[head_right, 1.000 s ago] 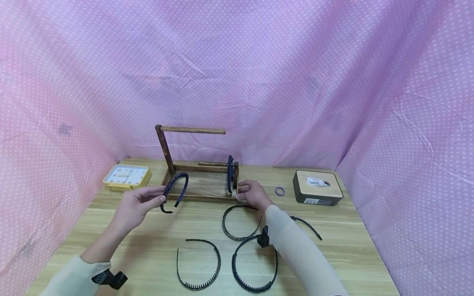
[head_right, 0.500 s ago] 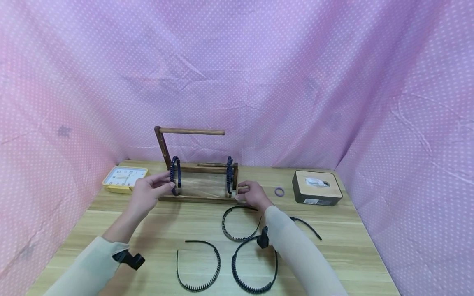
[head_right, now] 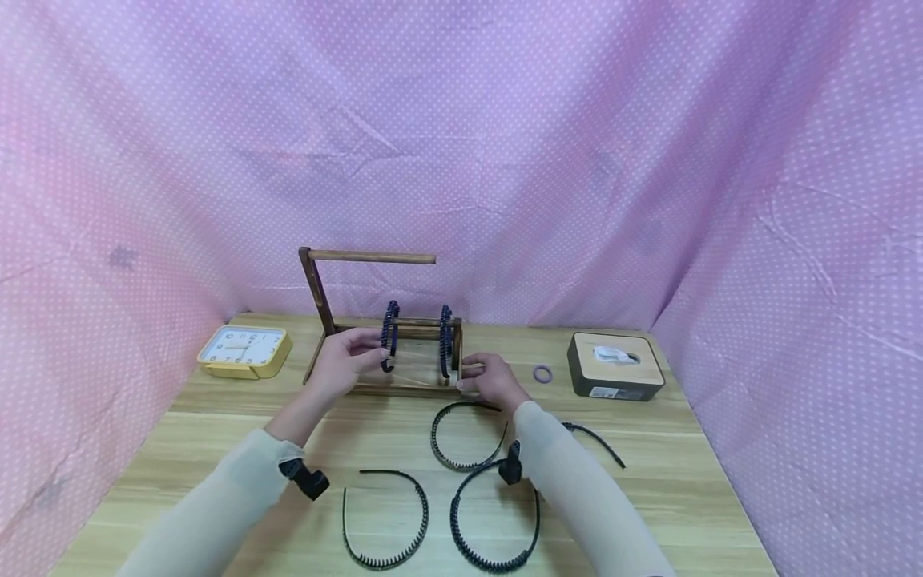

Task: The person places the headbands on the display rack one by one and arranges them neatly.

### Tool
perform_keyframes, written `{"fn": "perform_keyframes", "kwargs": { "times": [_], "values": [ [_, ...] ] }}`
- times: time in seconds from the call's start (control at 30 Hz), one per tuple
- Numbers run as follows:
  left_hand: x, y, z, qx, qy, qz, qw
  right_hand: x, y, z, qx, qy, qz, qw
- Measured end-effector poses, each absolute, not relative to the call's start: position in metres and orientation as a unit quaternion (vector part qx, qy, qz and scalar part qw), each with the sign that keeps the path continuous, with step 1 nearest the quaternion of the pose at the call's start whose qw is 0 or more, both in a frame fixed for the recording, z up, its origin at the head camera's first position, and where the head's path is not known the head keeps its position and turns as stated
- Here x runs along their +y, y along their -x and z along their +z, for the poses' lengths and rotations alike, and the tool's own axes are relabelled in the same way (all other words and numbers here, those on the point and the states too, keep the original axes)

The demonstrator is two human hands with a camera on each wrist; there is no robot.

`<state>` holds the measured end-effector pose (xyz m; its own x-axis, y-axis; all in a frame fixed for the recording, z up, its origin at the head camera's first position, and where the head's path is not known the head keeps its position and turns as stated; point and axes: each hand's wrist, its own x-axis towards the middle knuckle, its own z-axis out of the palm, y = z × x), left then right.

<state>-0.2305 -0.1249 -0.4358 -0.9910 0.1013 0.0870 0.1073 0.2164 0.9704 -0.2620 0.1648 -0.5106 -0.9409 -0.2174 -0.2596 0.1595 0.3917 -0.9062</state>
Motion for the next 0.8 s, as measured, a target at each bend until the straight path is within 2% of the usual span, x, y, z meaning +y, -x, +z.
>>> {"fn": "perform_keyframes", "kwargs": {
  "times": [0.47,0.8],
  "values": [
    [-0.083,0.254,-0.447,-0.753,0.065,-0.654,-0.035,0.164,0.263,-0.509,0.819,0.018,-0.547,0.173],
    [-0.071,0.261,-0.455,-0.762,0.068,-0.643,-0.036,0.164,0.261,-0.508,0.824,0.018,-0.54,0.171]
  ]
}}
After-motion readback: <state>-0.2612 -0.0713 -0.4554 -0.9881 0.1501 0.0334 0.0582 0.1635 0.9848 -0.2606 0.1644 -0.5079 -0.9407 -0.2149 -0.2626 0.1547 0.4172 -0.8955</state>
